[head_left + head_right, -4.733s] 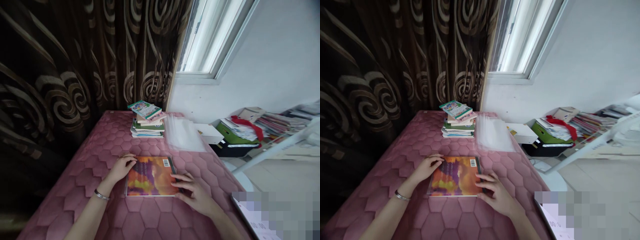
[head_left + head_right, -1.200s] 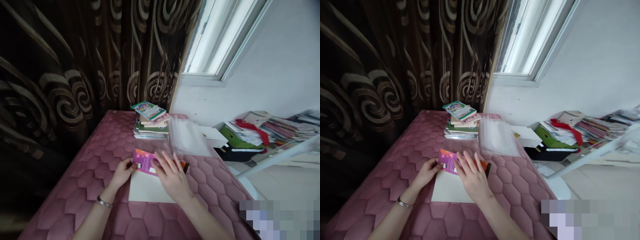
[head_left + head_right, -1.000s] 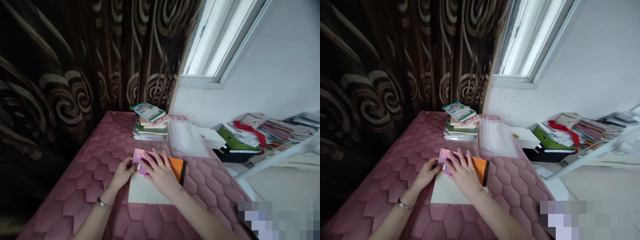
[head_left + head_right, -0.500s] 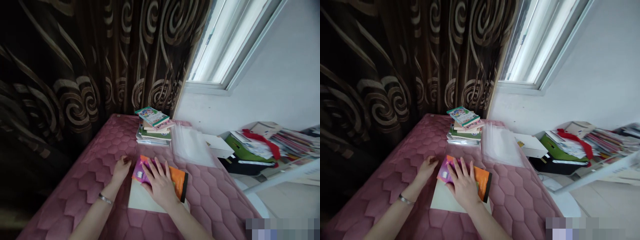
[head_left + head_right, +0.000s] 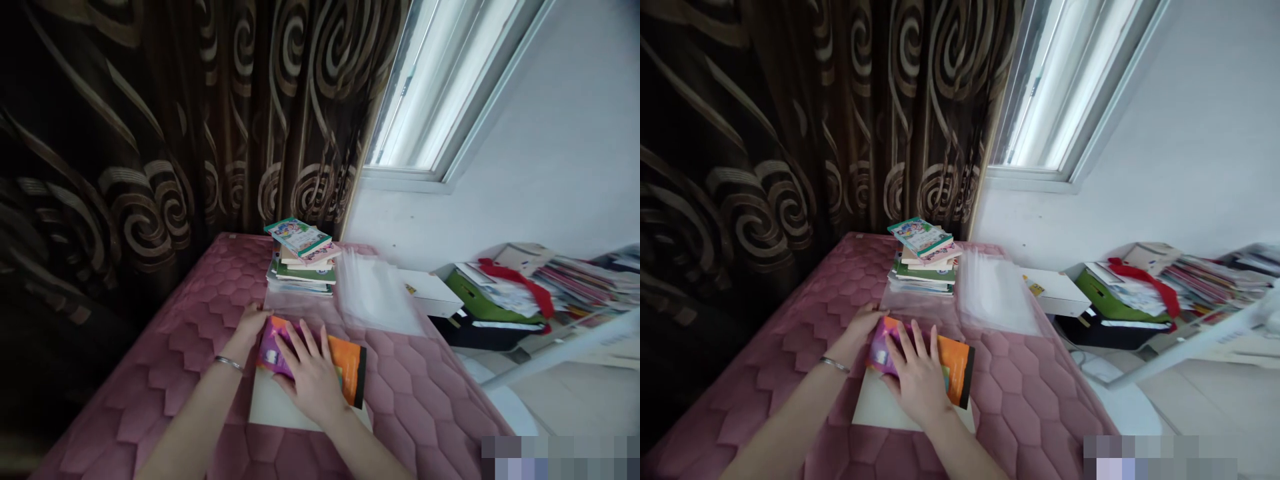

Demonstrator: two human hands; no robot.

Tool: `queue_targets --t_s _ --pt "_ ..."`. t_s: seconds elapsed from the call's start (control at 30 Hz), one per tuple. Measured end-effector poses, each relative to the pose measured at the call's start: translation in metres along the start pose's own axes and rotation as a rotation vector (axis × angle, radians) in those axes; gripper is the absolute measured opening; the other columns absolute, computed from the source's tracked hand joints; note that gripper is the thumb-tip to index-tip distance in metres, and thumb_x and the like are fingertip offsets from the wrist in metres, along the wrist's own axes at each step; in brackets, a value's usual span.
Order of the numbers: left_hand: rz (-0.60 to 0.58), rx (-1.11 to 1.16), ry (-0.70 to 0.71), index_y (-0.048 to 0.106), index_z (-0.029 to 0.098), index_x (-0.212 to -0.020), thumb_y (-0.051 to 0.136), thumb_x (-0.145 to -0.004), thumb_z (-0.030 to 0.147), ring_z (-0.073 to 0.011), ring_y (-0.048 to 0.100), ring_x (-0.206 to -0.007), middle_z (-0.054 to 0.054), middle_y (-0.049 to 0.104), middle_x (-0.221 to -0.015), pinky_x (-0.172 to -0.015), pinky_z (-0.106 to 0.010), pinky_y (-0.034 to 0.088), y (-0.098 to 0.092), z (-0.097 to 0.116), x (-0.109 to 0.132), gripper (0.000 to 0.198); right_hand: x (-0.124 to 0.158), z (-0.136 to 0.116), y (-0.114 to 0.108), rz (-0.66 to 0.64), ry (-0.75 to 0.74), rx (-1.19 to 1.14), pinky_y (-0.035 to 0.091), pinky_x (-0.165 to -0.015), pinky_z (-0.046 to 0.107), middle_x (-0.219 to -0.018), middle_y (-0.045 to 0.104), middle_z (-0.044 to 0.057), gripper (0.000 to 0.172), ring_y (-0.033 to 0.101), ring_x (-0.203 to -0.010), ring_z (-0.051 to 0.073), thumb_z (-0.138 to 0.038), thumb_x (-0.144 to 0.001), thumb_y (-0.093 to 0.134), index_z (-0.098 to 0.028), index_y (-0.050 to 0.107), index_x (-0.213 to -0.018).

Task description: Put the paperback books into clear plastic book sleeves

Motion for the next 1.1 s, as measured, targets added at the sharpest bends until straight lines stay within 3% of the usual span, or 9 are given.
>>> queue_targets --t_s 0.23,0.4,0.67,0.93,1.1 --pt "-0.043 0.184 0.103 0.057 0.018 -0.096 0.061 -0.074 0.034 -0.0196 0.067 -0.093 -0.007 0.073 -0.095 -0.087 -0.034 0.050 -0.006 0.010 0.034 0.028 0.001 -0.001 0.001 0.017 -0.008 -0.024 0.016 -0.108 0.068 -0.151 0.034 0.007 0.060 0.027 -0.138 0.038 -0.048 -0.089 0.052 -0.032 0.036 -0.144" --pt "-0.141 0.424 0.045 0.053 0.017 -0.111 0.066 -0.074 0.039 -0.0216 0.067 -0.097 -0.011 0.072 -0.106 -0.092 -0.038 0.048 -0.007 0.005 0.049 0.046 0.001 0.001 0.003 -0.014 -0.002 -0.035 0.019 -0.107 0.067 -0.150 0.036 0.007 0.059 0.031 -0.136 0.039 -0.046 -0.088 0.053 -0.031 0.037 -0.144" --pt "-0.194 0.476 0.026 0.051 0.017 -0.120 0.074 -0.064 0.025 -0.0212 0.066 -0.098 -0.011 0.070 -0.114 -0.090 -0.034 0.047 -0.009 0.006 0.054 0.062 0.000 0.002 0.006 -0.065 -0.017 -0.065 0.020 -0.107 0.066 -0.149 0.038 0.008 0.058 0.031 -0.136 0.039 -0.044 -0.088 0.054 -0.031 0.040 -0.142" --pt "-0.209 0.554 0.012 0.057 0.018 -0.116 0.077 -0.062 0.021 -0.0191 0.067 -0.095 -0.007 0.073 -0.105 -0.087 -0.028 0.048 -0.006 0.008 0.057 0.058 -0.001 0.003 0.011 -0.045 -0.041 -0.043 0.021 -0.108 0.064 -0.149 0.038 0.008 0.055 0.031 -0.136 0.039 -0.042 -0.089 0.052 -0.028 0.041 -0.142" --pt "-0.198 0.512 0.031 0.056 0.018 -0.117 0.079 -0.062 0.018 -0.0203 0.067 -0.094 -0.008 0.073 -0.104 -0.090 -0.033 0.047 -0.004 0.007 0.058 0.059 -0.002 0.003 0.011 -0.043 -0.045 -0.081 0.022 -0.109 0.064 -0.149 0.039 0.008 0.056 0.029 -0.137 0.039 -0.041 -0.088 0.054 -0.027 0.043 -0.141"
Point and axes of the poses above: each hand's wrist, its own x-axis away from the middle knuckle, its own y-axis out of the palm, z = x × y, the point moved 2 cm from there along -x, towards the middle knuckle
